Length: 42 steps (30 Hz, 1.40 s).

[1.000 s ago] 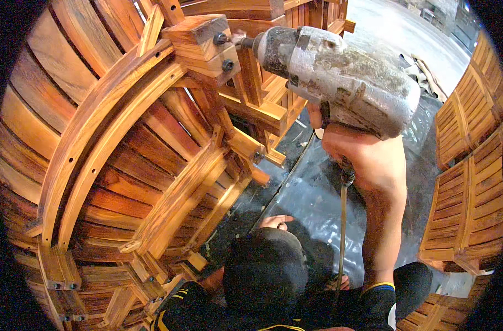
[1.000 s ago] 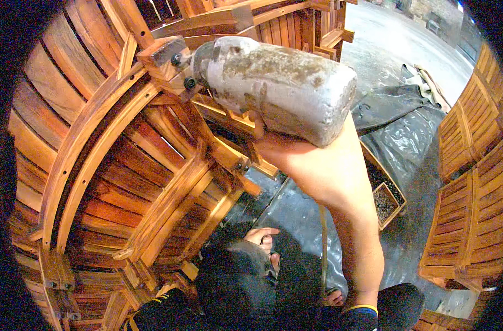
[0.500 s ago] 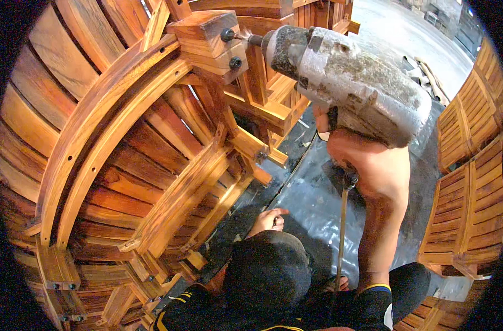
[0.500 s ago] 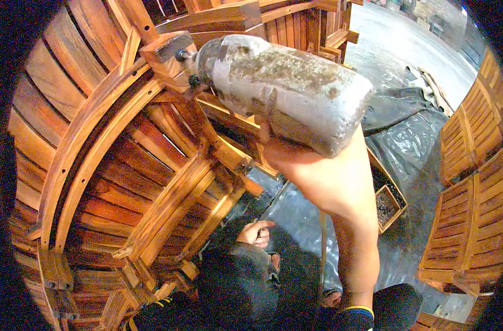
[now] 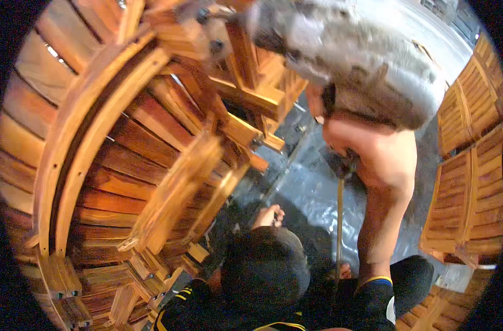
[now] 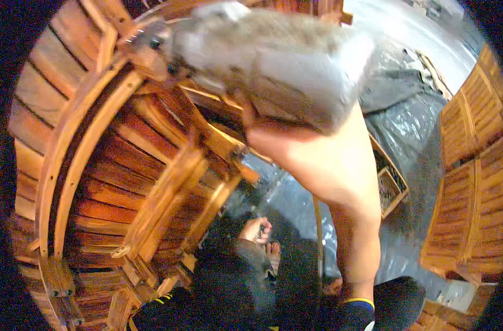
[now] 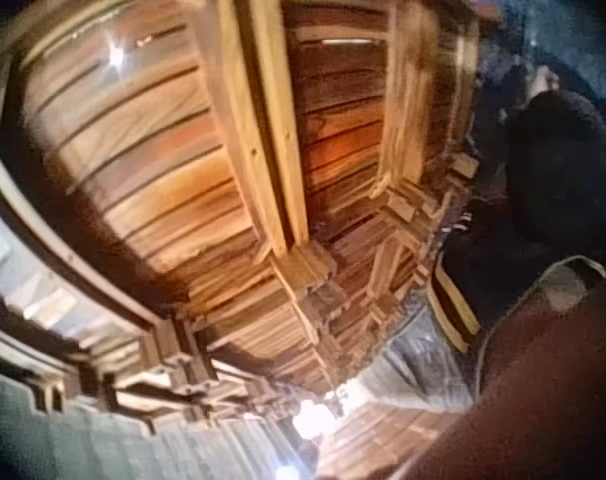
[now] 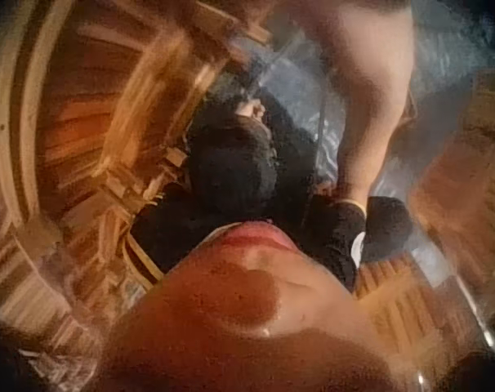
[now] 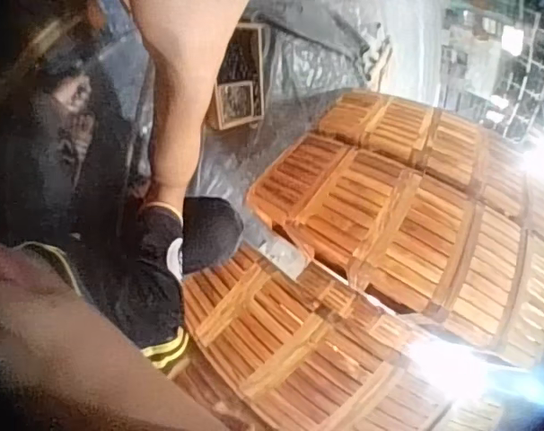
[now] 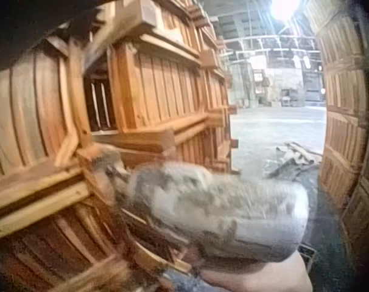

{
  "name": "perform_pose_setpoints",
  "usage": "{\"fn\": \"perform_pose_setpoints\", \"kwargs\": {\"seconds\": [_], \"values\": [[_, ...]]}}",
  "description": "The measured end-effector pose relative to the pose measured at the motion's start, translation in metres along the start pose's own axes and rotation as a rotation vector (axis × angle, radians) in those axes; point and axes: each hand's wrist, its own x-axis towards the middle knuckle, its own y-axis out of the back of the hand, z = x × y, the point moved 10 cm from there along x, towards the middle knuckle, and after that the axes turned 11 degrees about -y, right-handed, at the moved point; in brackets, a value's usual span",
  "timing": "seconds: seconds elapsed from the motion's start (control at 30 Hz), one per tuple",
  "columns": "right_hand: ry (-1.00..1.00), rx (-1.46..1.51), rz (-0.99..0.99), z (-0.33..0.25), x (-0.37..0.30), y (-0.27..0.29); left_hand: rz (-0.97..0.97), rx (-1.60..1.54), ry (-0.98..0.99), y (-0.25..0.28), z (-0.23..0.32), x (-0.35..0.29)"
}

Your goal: The person assembles wooden furniture parts by drilling holes and inserting screws with a power drill.

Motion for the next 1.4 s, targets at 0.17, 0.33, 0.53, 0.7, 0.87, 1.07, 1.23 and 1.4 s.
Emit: {"fn": "perform_pose_setpoints", "kwargs": {"seconds": [0.17, 0.33, 0.53, 0.7, 0.87, 1.07, 1.23, 1.4], "values": [[0.331, 0.214, 0.124, 0.036, -0.032, 0.025, 0.07, 0.236, -0.081, 0.002, 0.014, 0.029], [-0.462, 0.522, 0.009, 0.151, -0.033, 0.043, 0.126, 0.517, -0.353, 0.025, 0.038, 0.049], [-0.815, 0.701, 0.214, 0.347, -0.109, 0.048, 0.123, 1.358, -0.669, -0.002, 0.039, 0.064], [-1.097, 0.935, 0.231, 0.481, -0.195, 0.027, -0.236, 1.375, -0.522, -0.041, -0.01, 0.064], [-1.179, 1.09, 0.235, 0.525, -0.234, 0.008, -0.786, 1.722, -0.765, -0.098, -0.053, 0.03], [-1.286, 0.725, 0.295, 0.549, -0.255, 0.037, -1.264, 2.052, -0.89, -0.117, -0.108, 0.018], [-1.401, -0.174, 0.053, 0.501, -0.238, 0.081, -1.422, 2.121, -0.846, -0.12, -0.129, 0.015], [-1.267, -0.421, 0.207, 0.508, -0.223, 0.158, -1.533, 2.093, -0.828, -0.14, -0.148, 0.014]]}}
